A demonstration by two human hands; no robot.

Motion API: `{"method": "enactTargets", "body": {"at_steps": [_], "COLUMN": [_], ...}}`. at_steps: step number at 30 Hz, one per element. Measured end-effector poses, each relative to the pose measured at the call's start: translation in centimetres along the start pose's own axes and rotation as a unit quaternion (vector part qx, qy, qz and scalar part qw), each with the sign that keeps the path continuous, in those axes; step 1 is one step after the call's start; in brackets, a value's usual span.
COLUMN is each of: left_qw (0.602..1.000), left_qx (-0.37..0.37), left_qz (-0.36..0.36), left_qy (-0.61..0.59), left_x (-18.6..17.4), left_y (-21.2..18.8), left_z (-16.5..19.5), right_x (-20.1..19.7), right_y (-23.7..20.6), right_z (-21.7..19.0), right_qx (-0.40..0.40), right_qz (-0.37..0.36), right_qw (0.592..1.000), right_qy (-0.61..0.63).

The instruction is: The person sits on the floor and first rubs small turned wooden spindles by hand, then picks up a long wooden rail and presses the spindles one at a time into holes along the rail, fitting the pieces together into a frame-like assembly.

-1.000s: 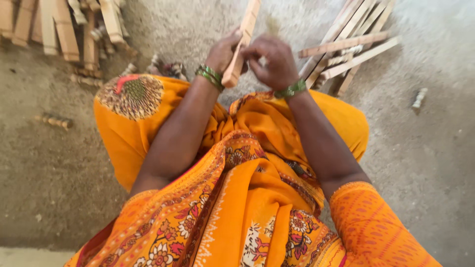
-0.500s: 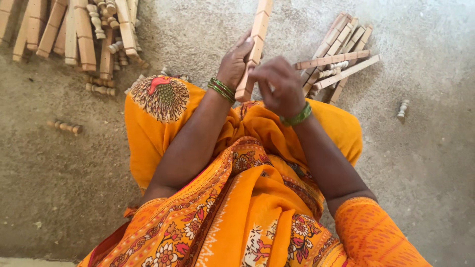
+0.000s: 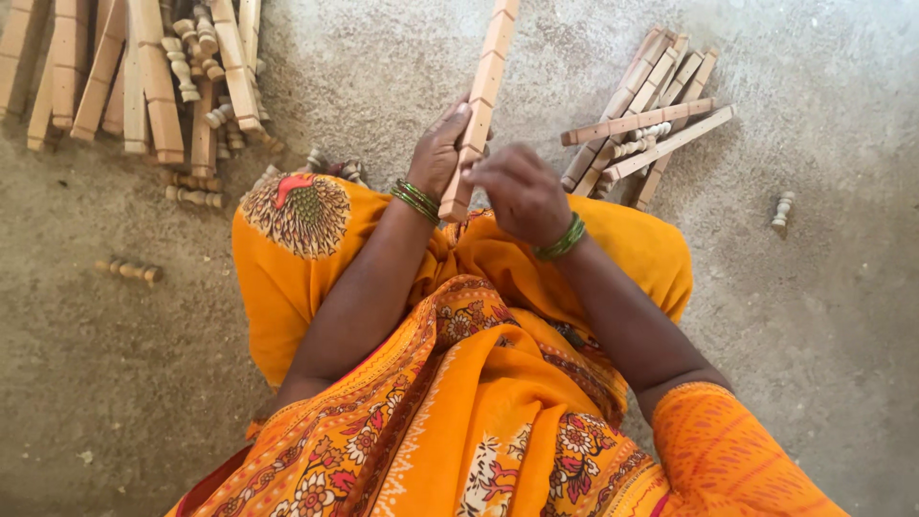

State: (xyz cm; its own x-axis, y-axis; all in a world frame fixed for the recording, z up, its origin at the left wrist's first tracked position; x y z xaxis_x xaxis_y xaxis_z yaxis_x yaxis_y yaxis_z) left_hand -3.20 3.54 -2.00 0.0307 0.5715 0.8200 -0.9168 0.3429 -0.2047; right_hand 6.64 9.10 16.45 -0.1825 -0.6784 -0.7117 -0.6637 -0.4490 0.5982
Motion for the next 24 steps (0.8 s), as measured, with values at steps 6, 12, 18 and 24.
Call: {"method": "enactTargets", "body": {"at_steps": [6, 12, 18, 24], "left_qw": [0.996, 0.997, 0.998, 0.993], "left_qx": [-0.036, -0.060, 0.009, -0.064], "left_qz": [-0.019, -0.048, -0.066, -0.094], "left_qy": [0.085, 0.004, 0.020, -0.005], "left_x": [0.2, 1.5, 0.7, 3.3], "left_y": [0.3, 0.1, 0.9, -0.8], "left_z": [-1.6, -1.8, -0.8, -1.9], "right_x": [-0.1, -1.0, -0.6, -0.5], "right_y": [0.9, 1.3, -1.1, -0.2], "right_z": [4.3, 6.7, 1.3, 9.5], "right_qx": [0.035, 0.080, -0.014, 0.070], "right_qz": [0.022, 0.040, 0.017, 0.072], "right_qw": [0.998, 0.994, 1.000, 0.992], "right_qy": [-0.044, -0.065, -0.020, -0.073]}}
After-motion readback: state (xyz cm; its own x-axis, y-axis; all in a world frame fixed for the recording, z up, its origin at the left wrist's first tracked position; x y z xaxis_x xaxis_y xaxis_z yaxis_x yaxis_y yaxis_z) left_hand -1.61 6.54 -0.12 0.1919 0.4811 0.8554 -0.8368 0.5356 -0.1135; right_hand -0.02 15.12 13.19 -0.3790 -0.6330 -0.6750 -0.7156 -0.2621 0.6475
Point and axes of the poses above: each hand's wrist, its own y-axis towards the middle knuckle, its own x-axis out of the palm, z = x × y, the point moved 10 cm from there along y, towards the middle knuckle, and after that the axes turned 5 degrees about x, right-handed, at the moved point
